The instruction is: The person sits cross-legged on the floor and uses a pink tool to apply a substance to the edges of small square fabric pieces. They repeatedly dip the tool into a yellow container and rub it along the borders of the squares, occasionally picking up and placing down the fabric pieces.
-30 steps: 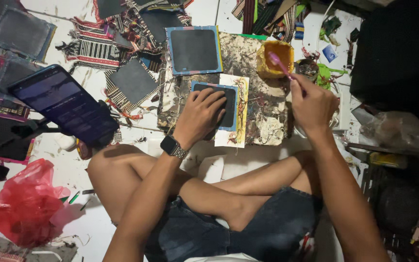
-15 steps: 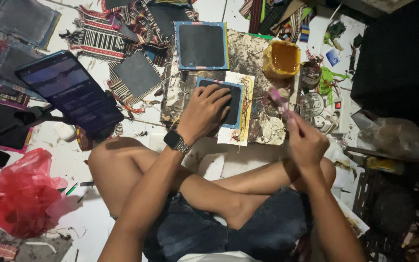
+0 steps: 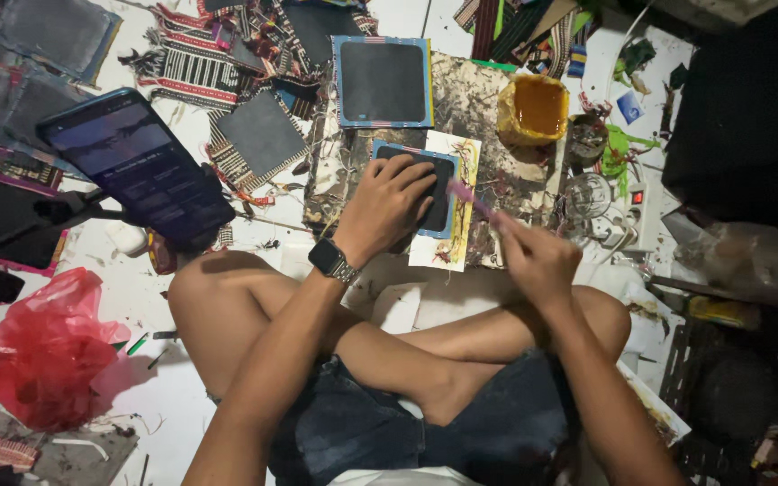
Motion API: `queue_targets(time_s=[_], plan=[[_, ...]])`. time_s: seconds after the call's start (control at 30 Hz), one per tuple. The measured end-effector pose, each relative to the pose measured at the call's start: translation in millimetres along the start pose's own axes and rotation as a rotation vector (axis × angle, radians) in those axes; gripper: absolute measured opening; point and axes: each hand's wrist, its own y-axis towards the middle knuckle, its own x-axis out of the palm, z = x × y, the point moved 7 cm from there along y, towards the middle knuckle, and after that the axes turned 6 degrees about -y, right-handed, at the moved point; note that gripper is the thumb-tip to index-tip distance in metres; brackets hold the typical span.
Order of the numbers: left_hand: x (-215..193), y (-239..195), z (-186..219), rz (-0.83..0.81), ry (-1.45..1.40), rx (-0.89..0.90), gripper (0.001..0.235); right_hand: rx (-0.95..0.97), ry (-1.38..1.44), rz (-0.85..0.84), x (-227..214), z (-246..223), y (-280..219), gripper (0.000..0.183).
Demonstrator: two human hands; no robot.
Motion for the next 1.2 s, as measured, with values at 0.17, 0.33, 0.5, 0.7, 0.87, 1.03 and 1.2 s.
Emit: queue_targets(time_s=[0.17,0.33,0.5,0.7,0.87,1.03,1.2], plan=[[-2,2,1,-0.016,-0.007,-0.008,0.025,-0.050,-0.075,0.103,24,27,24,0.025],[2,0,-1,-0.043,-0.006,-0.046,0.025,-0.041,-0.034,0.030,10,2,7,0.026],[2,0,-2,-0.034,-0.006,-0.015,0.025,-0.078,0.146,-0.076,-13,-12,-43,0.026],[2,-1,0,-0.015,-0.006,-0.007,0.026,0.019,0.195,-0.024,-9,4,-41,0.025],[-1,1,-1,-0.024,-0.001,-0.019,0.026,-0.059,0.197,-0.095,-13,-5,-36,0.022],[-6,3,1,-0.060,-0.030,-0.048,0.023,-0.027,0.188,-0.109,-2,6,-11,0.018],[-11,6,3,-0.067,-0.052,-0.051,0.022,-0.133,-0.019,0.015,25,36,27,0.022]])
